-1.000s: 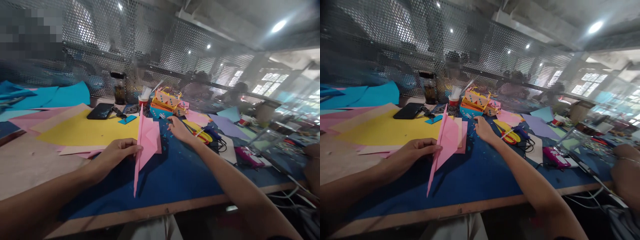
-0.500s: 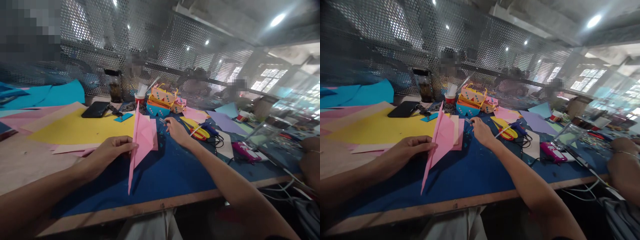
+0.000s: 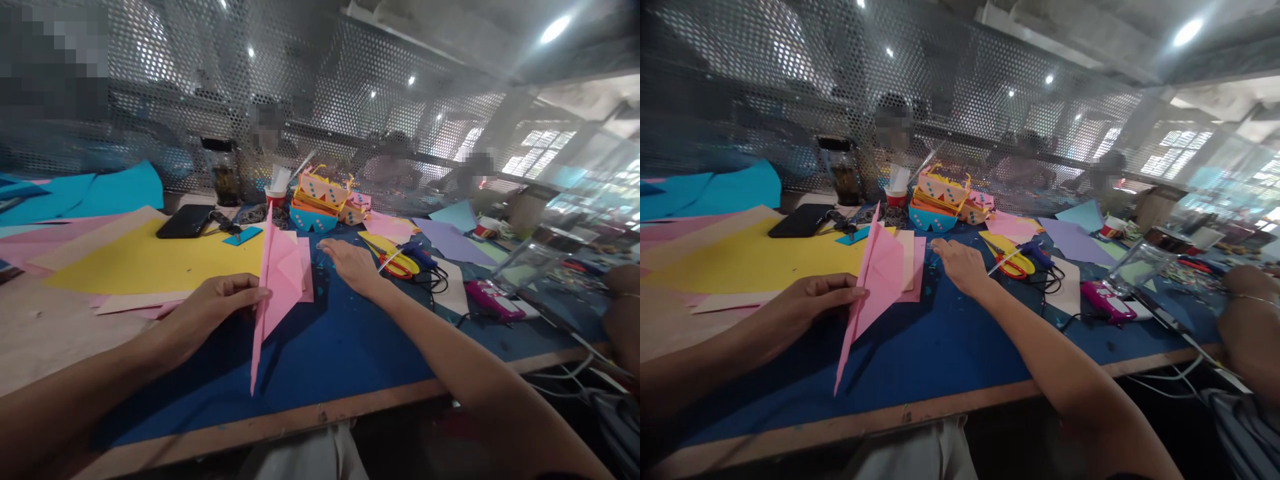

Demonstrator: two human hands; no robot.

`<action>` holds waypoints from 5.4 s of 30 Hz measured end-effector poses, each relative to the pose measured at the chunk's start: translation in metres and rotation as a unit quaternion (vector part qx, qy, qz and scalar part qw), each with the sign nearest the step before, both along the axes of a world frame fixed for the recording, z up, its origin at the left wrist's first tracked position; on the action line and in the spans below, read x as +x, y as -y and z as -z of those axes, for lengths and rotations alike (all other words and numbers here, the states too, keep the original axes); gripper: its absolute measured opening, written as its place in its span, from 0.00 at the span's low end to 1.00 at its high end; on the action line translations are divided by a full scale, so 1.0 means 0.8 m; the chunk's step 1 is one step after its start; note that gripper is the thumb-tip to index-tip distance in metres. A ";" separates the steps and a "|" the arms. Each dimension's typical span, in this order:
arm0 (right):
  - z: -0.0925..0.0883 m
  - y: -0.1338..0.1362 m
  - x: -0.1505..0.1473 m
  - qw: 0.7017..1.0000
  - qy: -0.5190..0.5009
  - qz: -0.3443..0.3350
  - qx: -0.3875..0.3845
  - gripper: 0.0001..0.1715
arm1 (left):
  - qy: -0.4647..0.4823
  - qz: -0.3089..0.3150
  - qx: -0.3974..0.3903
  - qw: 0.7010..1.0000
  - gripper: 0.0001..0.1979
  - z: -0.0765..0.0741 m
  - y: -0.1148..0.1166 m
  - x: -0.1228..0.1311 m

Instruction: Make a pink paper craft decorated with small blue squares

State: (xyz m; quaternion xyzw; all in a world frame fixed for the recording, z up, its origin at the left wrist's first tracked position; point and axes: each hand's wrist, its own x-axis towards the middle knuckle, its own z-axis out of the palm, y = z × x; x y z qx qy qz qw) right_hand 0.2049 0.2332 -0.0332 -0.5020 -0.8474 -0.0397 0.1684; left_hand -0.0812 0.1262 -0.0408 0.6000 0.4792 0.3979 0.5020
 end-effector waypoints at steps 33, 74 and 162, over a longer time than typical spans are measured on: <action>0.026 0.044 0.042 0.857 -0.500 -0.002 -0.127 0.12 | -0.004 -0.005 0.020 1.000 0.15 -0.009 0.004 0.005; 0.002 0.124 -0.050 0.816 -0.481 -0.174 -0.271 0.28 | 0.138 -0.057 -0.028 0.988 0.17 -0.018 0.013 0.018; 0.006 0.220 0.063 0.902 -0.404 -0.081 -0.127 0.09 | -0.408 0.175 0.498 0.745 0.20 0.011 0.050 0.032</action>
